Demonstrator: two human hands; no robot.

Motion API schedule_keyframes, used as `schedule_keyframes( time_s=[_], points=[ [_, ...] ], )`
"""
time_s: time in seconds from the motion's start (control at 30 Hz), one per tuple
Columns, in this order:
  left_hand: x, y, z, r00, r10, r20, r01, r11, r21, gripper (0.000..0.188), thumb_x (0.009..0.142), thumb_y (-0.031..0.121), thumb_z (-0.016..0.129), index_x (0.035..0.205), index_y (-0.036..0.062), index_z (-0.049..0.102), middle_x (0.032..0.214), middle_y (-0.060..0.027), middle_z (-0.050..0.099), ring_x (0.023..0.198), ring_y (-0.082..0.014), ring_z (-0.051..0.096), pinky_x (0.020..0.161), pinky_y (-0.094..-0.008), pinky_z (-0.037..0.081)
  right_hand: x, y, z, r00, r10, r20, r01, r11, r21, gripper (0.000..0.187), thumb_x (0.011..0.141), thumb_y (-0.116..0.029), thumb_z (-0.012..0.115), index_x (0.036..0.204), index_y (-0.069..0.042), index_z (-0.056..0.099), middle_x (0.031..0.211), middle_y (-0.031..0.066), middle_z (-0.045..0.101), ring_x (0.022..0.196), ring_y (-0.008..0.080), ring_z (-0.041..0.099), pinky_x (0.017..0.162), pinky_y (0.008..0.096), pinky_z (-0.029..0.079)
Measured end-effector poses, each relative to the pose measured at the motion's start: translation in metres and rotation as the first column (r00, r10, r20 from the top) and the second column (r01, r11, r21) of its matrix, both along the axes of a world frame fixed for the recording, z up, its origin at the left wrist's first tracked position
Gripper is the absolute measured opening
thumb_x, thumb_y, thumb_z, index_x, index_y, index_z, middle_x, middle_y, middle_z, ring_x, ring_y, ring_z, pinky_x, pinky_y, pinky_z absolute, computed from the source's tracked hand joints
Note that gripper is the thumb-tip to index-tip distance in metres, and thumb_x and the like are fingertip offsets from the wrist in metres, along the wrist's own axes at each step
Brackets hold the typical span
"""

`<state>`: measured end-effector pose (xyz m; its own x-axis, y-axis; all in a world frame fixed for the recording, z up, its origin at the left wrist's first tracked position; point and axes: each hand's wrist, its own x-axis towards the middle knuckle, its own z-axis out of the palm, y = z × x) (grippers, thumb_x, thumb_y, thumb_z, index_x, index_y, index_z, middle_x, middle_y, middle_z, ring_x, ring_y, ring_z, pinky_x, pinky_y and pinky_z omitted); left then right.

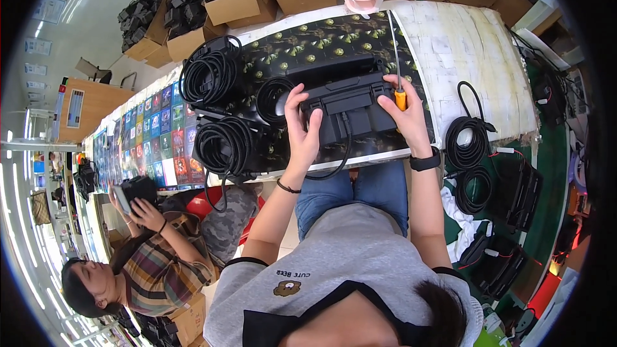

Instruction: The person is assembling and inspecting black electronic boxes with cables at a workbench in a workshop.

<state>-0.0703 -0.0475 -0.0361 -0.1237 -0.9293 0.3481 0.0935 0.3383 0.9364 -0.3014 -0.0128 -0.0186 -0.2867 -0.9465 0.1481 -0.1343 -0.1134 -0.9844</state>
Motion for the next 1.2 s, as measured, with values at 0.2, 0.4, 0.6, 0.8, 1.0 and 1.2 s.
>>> schedule_keyframes(
  time_s=[0.2,0.4,0.6,0.8,1.0,1.2],
  points=[
    [-0.021,-0.014,0.006,0.984,0.148,0.103,-0.144,0.988,-0.051,0.040,0.094,0.005,0.058,0.131,0.0036,0.042,0.134,-0.0102,0.047,0.124,-0.0193,0.044,0.109,-0.0312,0.030,-0.002,0.017,-0.026,0.940,-0.327,-0.101,0.313,0.940,-0.136,0.038,0.089,-0.008,0.065,0.126,-0.003,0.055,0.117,0.0103,0.066,0.106,0.0214,0.063,0.092,0.0331,0.048],
    [-0.057,-0.032,0.032,0.605,0.543,0.582,-0.133,0.790,-0.599,0.043,0.084,-0.005,0.054,0.120,0.0165,0.065,0.131,-0.0106,0.049,0.125,-0.0314,0.043,0.112,-0.0476,0.026,-0.005,0.056,-0.038,0.821,-0.348,-0.453,0.371,0.928,-0.041,0.056,0.092,-0.002,0.055,0.144,-0.011,0.037,0.117,0.0138,0.065,0.090,0.0307,0.066,0.081,0.0392,0.052],
    [-0.059,-0.038,0.047,0.610,0.296,0.735,0.163,0.861,-0.482,0.045,0.081,-0.008,0.053,0.112,0.0202,0.070,0.129,-0.0084,0.056,0.123,-0.0293,0.051,0.109,-0.0591,0.031,-0.007,0.089,-0.006,0.938,-0.308,-0.160,0.325,0.941,0.095,0.055,0.092,-0.003,0.056,0.144,-0.013,0.039,0.117,0.0138,0.066,0.087,0.0277,0.069,0.076,0.0343,0.053],
    [-0.059,-0.038,0.048,0.603,0.246,0.759,0.186,0.881,-0.434,0.035,0.082,-0.006,0.054,0.101,0.0171,0.072,0.127,-0.0068,0.058,0.122,-0.0300,0.052,0.108,-0.0590,0.031,-0.013,0.111,0.022,0.936,-0.266,-0.231,0.280,0.959,0.033,0.047,0.091,-0.004,0.057,0.136,-0.011,0.046,0.109,0.0137,0.070,0.097,0.0311,0.069,0.079,0.0352,0.053],
    [-0.072,-0.045,0.062,0.573,0.261,0.777,0.187,0.881,-0.434,0.006,0.082,0.014,0.066,0.088,0.0125,0.069,0.134,-0.0075,0.057,0.122,-0.0312,0.053,0.109,-0.0599,0.029,-0.016,0.119,0.025,0.907,-0.265,-0.328,0.289,0.957,0.026,0.044,0.089,-0.005,0.059,0.132,-0.013,0.051,0.104,0.0165,0.069,0.087,0.0349,0.069,0.073,0.0379,0.054],
    [-0.084,-0.068,0.065,0.507,0.193,0.840,0.258,0.896,-0.362,0.030,0.076,0.028,0.075,0.070,0.0082,0.053,0.133,-0.0077,0.059,0.114,-0.0284,0.058,0.105,-0.0559,0.036,-0.014,0.122,0.031,0.889,-0.184,-0.420,0.231,0.971,0.063,0.044,0.088,-0.007,0.061,0.130,-0.016,0.053,0.101,0.0159,0.069,0.083,0.0349,0.068,0.070,0.0402,0.055]
  ],
)
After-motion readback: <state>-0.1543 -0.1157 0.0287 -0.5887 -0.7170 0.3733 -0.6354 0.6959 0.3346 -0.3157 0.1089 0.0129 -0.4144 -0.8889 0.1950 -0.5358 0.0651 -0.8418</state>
